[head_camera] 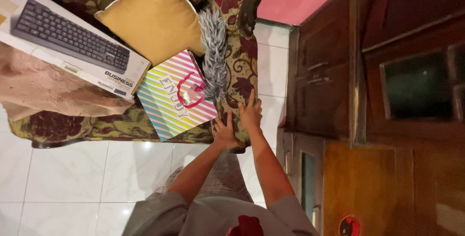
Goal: The person tidies a living space by dusting a wooden shelf, placing a cloth down, unpacking a keyboard, and arranging various items like a gift bag and a helmet on a couch and shelf.
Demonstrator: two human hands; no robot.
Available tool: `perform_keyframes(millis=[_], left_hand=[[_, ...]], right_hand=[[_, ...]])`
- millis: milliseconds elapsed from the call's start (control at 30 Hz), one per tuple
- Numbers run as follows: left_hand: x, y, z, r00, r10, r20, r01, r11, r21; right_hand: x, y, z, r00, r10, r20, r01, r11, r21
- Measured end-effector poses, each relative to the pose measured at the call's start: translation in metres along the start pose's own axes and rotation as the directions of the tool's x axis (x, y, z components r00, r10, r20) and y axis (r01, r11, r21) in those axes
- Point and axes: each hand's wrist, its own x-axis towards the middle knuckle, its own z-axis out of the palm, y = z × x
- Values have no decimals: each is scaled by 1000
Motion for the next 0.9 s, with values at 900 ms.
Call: perform_keyframes(millis=[900], left_hand=[[-27, -272, -299, 516, -13, -857, -266, 948, -174]], right_hand=[[55, -369, 138, 835, -545, -72, 550, 828, 107]])
